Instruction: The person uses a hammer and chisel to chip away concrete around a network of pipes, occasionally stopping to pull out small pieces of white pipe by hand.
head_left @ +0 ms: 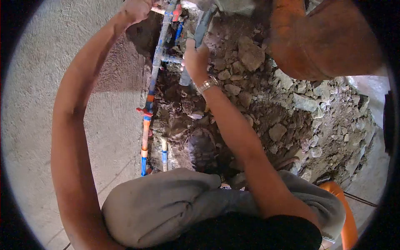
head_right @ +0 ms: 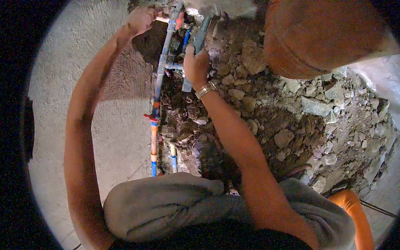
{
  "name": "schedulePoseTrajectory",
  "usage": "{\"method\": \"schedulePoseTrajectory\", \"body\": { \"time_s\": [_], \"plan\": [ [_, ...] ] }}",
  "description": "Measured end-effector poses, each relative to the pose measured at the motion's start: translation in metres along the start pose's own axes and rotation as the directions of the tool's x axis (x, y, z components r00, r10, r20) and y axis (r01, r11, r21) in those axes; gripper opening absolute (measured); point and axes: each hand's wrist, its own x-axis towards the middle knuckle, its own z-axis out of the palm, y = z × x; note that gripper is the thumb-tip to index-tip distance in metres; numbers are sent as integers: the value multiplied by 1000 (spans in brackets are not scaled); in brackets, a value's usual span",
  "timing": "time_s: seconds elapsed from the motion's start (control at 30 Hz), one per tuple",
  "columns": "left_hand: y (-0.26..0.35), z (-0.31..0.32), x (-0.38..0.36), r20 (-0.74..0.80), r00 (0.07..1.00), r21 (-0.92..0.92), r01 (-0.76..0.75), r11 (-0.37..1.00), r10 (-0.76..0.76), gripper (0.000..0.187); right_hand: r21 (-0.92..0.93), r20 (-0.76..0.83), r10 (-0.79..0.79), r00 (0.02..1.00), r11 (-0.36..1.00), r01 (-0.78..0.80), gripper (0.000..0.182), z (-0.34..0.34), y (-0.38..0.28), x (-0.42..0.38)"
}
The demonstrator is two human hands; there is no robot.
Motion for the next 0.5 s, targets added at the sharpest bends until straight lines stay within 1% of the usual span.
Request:
{"method": "schedulePoseTrajectory", "body": {
  "time_s": [0.07,0.1,0.17,0.2,0.27,0.3,0.33,0.37,0.4,0.43,0.47,0.5],
  "plan": [
    [5,-7,2,-11,1000,128,9,992,-8,21,5,177,183,967,982,-187,39,3,19,14],
    [8,-10,1,-15,1000,133,10,991,-8,21,-28,196,186,963,983,-184,38,3,20,19],
    [14,-13,0,-152,988,171,5,985,21,17,-93,234,192,953,980,-174,37,5,25,28],
    [13,-16,1,-152,988,170,-1,985,28,17,-135,121,89,989,988,-72,37,4,31,26],
    [4,-17,2,107,994,169,-47,984,29,28,-155,-71,-61,996,987,49,50,1,1,4],
    [1,-11,2,108,994,168,-49,985,31,28,-156,-72,-59,996,987,47,50,0,4,5],
    [-2,-5,3,169,986,182,-32,983,0,34,-66,35,62,997,996,-60,44,1,9,9],
    [-6,-2,5,228,973,200,-16,980,-31,39,14,150,169,974,985,-173,40,1,13,14],
    [-1,-9,8,222,975,207,-21,978,-26,39,82,268,258,928,954,-289,35,0,14,19],
    [11,-17,7,220,971,271,29,962,-91,43,88,262,252,932,955,-283,35,-2,7,21],
    [20,-24,5,217,963,330,82,941,-160,47,4,188,261,947,964,-266,40,-3,1,24],
    [21,-25,3,221,963,329,78,941,-157,47,-82,115,268,957,962,-260,46,-3,-1,24]
  ]
}}
